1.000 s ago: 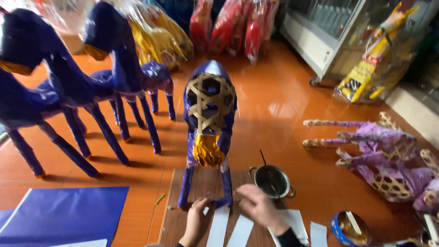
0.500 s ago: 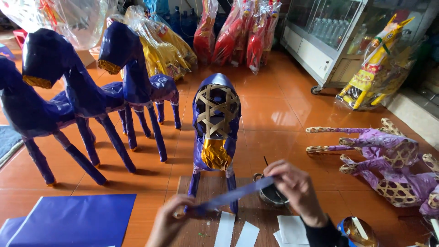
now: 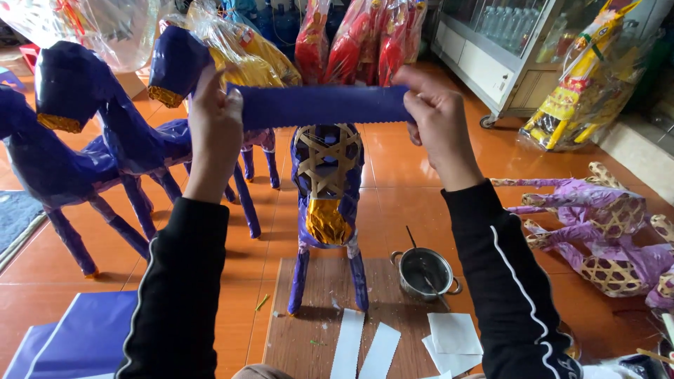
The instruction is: Applying blue paper strips to a wicker animal frame to cover it.
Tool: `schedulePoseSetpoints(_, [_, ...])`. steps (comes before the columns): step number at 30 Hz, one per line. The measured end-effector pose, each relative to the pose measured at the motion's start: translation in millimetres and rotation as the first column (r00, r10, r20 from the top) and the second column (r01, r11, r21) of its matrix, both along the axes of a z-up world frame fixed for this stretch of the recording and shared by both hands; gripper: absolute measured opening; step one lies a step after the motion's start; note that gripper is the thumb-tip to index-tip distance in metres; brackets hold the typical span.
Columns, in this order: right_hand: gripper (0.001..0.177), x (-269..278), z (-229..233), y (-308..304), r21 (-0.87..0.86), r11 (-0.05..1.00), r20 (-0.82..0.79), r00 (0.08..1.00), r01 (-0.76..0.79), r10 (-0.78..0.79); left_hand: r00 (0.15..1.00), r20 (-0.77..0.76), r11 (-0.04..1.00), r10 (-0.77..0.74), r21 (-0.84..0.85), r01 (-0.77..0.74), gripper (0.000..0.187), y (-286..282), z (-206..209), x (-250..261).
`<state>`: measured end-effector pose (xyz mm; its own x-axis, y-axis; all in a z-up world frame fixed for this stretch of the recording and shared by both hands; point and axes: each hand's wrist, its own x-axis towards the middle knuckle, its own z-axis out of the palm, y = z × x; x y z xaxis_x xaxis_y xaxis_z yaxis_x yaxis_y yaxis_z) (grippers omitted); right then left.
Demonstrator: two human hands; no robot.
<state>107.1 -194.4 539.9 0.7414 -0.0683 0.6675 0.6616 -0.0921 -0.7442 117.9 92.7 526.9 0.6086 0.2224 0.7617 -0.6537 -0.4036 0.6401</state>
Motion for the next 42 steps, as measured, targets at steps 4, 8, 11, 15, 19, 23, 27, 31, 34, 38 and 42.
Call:
schedulePoseSetpoints(4, [0.026, 16.2, -18.2, -12.1, -0.03, 0.999, -0.052, 0.998, -0.023, 0.022, 0.994, -0.102, 0.99, 0.04, 0.137, -0.026, 0.029, -2.4, -8.5, -7.8])
schedulePoseSetpoints(8, [0.026, 15.4, -29.0, -14.4, -0.114, 0.993, -0.043, 0.999, -0.001, -0.004, 0.989, -0.103, 0.963, 0.11, 0.259, -0.08, 0.026, 3.6, -29.6, 3.1])
schedulePoseSetpoints(11, [0.027, 25.4, -44.8, -16.4, -0.182, 0.983, 0.0, 1.0, 0.024, -0.025, 0.981, -0.12, 0.937, 0.155, 0.334, -0.107, 0.027, 3.9, -37.3, 7.1])
schedulePoseSetpoints(15, [0.029, 36.1, -65.1, -11.9, -0.257, 0.963, 0.093, 0.994, 0.083, -0.061, 0.964, -0.2, 0.93, 0.176, 0.355, -0.096, 0.03, -0.3, -51.1, 15.0])
schedulePoseSetpoints(19, [0.027, 22.9, -73.8, 12.6, -0.21, 0.974, 0.029, 0.996, 0.088, -0.084, 0.961, -0.228, 0.936, 0.156, 0.344, -0.071, 0.029, -11.4, -67.7, 23.8])
schedulePoseSetpoints(23, [0.026, 28.4, -90.5, 33.8, -0.132, 0.988, 0.008, 0.997, 0.077, -0.076, 0.967, -0.253, 0.982, 0.04, 0.19, 0.009, 0.028, -26.0, -75.0, 20.4])
schedulePoseSetpoints(27, [0.027, 28.7, -107.8, 52.4, -0.012, 0.999, 0.049, 0.998, 0.048, -0.047, 0.967, -0.245, 0.995, -0.073, 0.048, 0.087, 0.027, -36.6, -79.9, 19.0])
schedulePoseSetpoints(31, [0.027, 31.9, -118.6, 58.6, 0.057, 0.998, 0.152, 0.988, 0.003, -0.012, 0.961, -0.192, 0.973, -0.2, -0.152, 0.172, 0.029, -47.9, -90.5, 17.2])
schedulePoseSetpoints(34, [0.029, 38.4, -130.7, 59.9, 0.07, 0.997, 0.181, 0.983, -0.018, 0.005, 0.944, -0.134, 0.919, -0.302, -0.302, 0.252, 0.03, -53.8, -108.4, 22.2])
schedulePoseSetpoints(38, [0.038, 59.9, -157.8, 64.3, 0.072, 0.996, 0.067, 0.997, -0.047, 0.042, 0.872, -0.031, 0.832, -0.489, -0.315, 0.456, 0.049, -55.5, -152.5, 33.7])
schedulePoseSetpoints(42, [0.054, 46.1, -159.3, 71.2, -0.302, 0.95, 0.056, 0.996, 0.083, -0.069, 0.782, 0.043, 0.701, -0.622, -0.413, 0.581, 0.048, -57.7, -220.6, 61.0])
